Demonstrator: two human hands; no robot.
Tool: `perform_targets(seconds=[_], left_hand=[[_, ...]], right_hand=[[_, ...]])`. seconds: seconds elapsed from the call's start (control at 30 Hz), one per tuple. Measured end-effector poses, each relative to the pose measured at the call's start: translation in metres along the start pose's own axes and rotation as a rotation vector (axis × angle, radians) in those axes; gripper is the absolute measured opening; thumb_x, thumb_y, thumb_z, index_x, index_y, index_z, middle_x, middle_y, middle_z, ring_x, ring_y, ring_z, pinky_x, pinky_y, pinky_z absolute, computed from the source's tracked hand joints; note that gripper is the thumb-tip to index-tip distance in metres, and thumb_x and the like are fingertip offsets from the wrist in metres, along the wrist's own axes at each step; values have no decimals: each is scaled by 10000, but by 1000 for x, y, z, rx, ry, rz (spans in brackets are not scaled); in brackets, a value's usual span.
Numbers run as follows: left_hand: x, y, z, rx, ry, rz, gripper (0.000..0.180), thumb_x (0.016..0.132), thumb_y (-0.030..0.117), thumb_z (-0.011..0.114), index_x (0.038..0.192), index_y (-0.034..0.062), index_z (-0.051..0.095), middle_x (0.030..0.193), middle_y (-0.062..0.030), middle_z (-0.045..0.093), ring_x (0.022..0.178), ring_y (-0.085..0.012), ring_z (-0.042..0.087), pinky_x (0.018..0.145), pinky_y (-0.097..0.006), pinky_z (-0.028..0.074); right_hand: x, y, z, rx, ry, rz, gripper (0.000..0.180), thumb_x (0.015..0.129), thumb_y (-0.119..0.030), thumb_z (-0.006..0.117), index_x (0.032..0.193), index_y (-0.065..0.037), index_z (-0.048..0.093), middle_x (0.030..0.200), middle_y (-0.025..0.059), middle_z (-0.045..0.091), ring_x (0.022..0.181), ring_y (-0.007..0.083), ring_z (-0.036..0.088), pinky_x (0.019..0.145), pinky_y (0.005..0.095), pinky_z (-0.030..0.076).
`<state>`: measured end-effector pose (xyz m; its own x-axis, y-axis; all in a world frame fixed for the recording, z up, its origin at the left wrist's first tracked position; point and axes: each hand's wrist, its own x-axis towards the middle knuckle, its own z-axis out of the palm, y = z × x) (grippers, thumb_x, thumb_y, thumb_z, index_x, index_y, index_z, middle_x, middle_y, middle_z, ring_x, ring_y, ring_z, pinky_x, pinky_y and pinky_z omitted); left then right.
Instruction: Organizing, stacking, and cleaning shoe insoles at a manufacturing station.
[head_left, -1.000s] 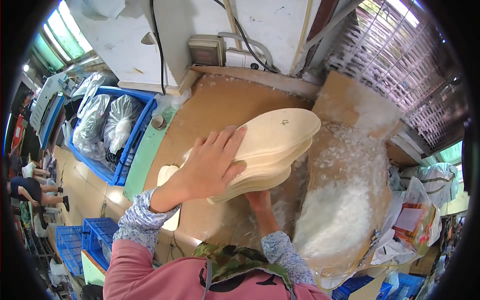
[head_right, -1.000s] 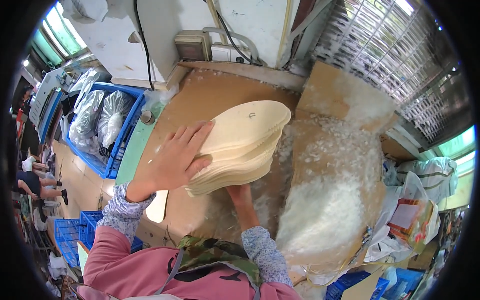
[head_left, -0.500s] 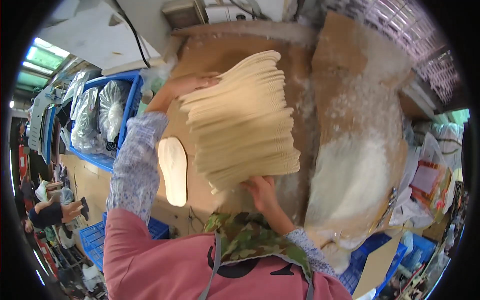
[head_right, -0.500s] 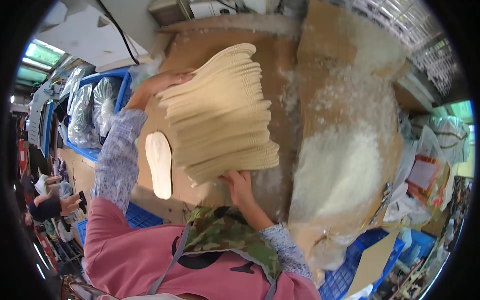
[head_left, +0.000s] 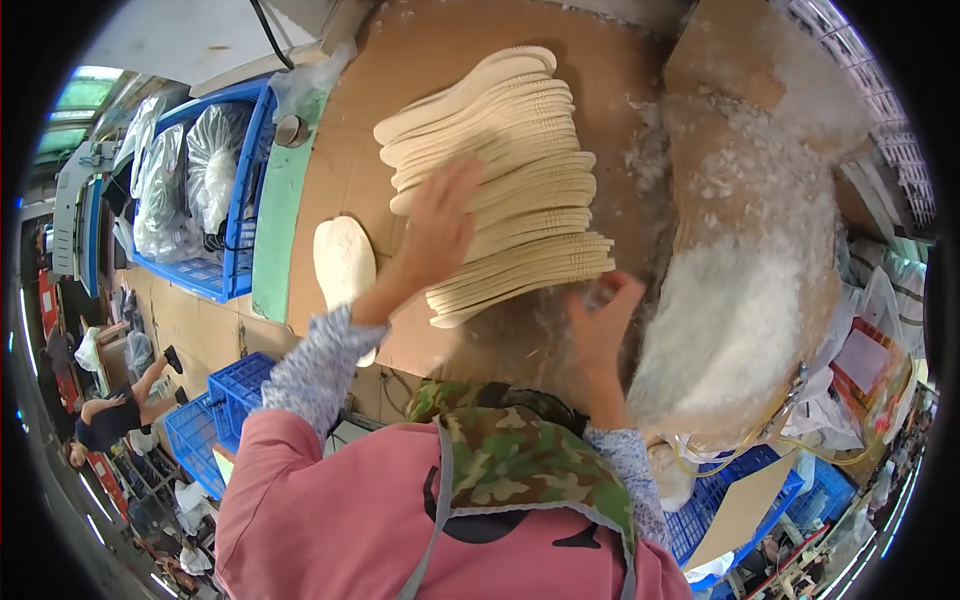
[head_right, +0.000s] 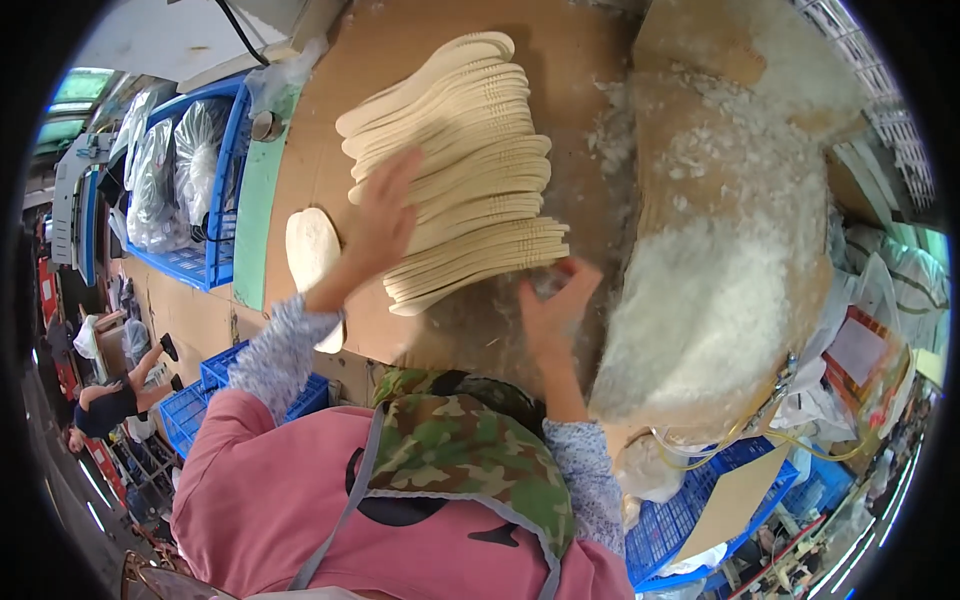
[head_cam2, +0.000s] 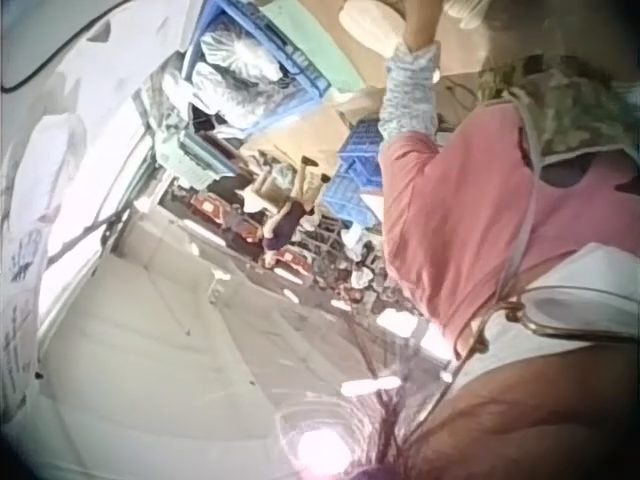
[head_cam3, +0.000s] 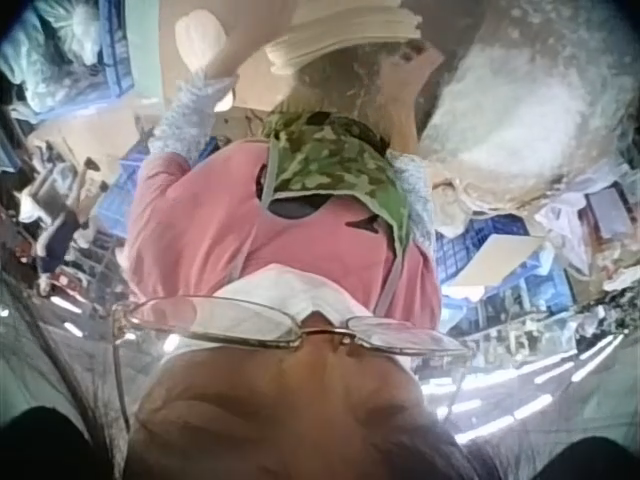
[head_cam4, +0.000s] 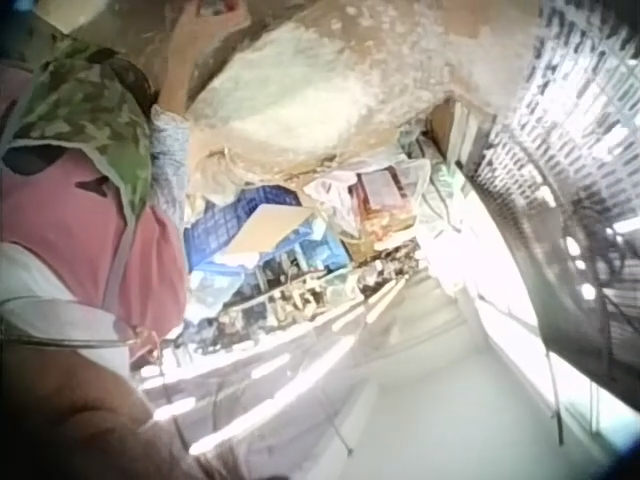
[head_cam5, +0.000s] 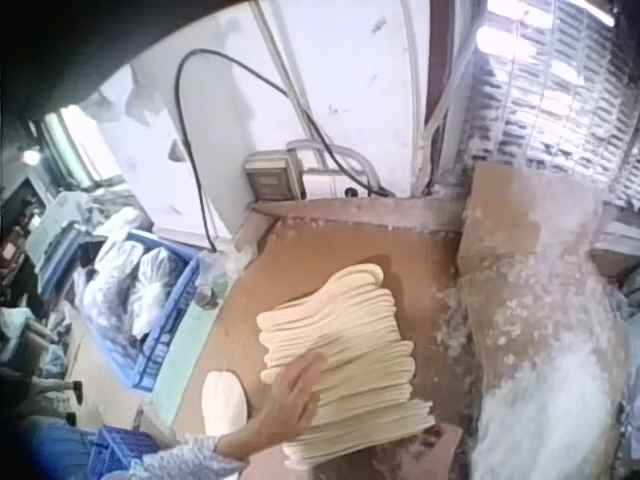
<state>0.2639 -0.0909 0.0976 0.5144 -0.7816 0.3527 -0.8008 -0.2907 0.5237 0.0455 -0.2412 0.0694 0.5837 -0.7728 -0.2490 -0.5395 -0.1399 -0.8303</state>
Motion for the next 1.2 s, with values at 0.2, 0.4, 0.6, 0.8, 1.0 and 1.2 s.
perform_targets(seconds=[0.2, 0.4, 0.6, 0.8, 1.0, 1.2], left_hand=[[-39, 32, 35, 114, -119, -120, 721, 800, 101, 524, 1439, -23, 217, 1491, -191, 249, 1388, -373, 204, 1128, -507, 148], [-21, 26, 43, 147, -108, -156, 696, 846, 187, 504, 1443, -17, 210, 1496, -187, 244, 1387, -370, 208, 1118, -535, 143], [-24, 30, 33, -45, -2, -132, 658, 804, 86, 514, 1416, 1, 288, 1458, -188, 312, 1353, -369, 272, 1112, -518, 163], [-113, 64, 8, -153, 162, -203, 524, 779, 16, 508, 1300, 9, 456, 1327, -154, 460, 1240, -367, 402, 1077, -493, 253], [-162, 77, 12, 186, -18, -311, 600, 777, 56, 541, 1362, 50, 410, 1384, -156, 395, 1269, -379, 356, 1047, -517, 259], [-178, 75, 23, -22, 87, -332, 649, 782, 105, 588, 1393, 75, 371, 1392, -197, 360, 1277, -412, 330, 1030, -531, 268]], right_hand=[[56, -23, -33, -234, -189, -487, 841, 632, -78, 738, 1363, -3, 329, 1351, 174, 384, 1226, 328, 424, 1003, 390, 385], [37, 0, -26, -71, -338, -452, 818, 644, -57, 721, 1372, -50, 347, 1266, 191, 465, 1169, 346, 478, 986, 378, 398], [-5, 13, -30, -63, -184, -479, 637, 660, -8, 698, 1251, -54, 466, 1175, 152, 517, 1071, 321, 532, 898, 376, 446], [-25, 23, -32, 106, -133, -536, 544, 629, 80, 673, 1134, -62, 527, 1149, 149, 543, 1061, 316, 539, 898, 366, 449], [-31, 41, -39, 200, -230, -604, 603, 623, 166, 672, 1152, -70, 504, 1226, 111, 514, 1109, 235, 518, 951, 319, 419], [-20, 28, -32, 369, -295, -486, 553, 636, 205, 580, 1113, -70, 525, 1243, 125, 520, 1146, 267, 509, 977, 319, 403]])
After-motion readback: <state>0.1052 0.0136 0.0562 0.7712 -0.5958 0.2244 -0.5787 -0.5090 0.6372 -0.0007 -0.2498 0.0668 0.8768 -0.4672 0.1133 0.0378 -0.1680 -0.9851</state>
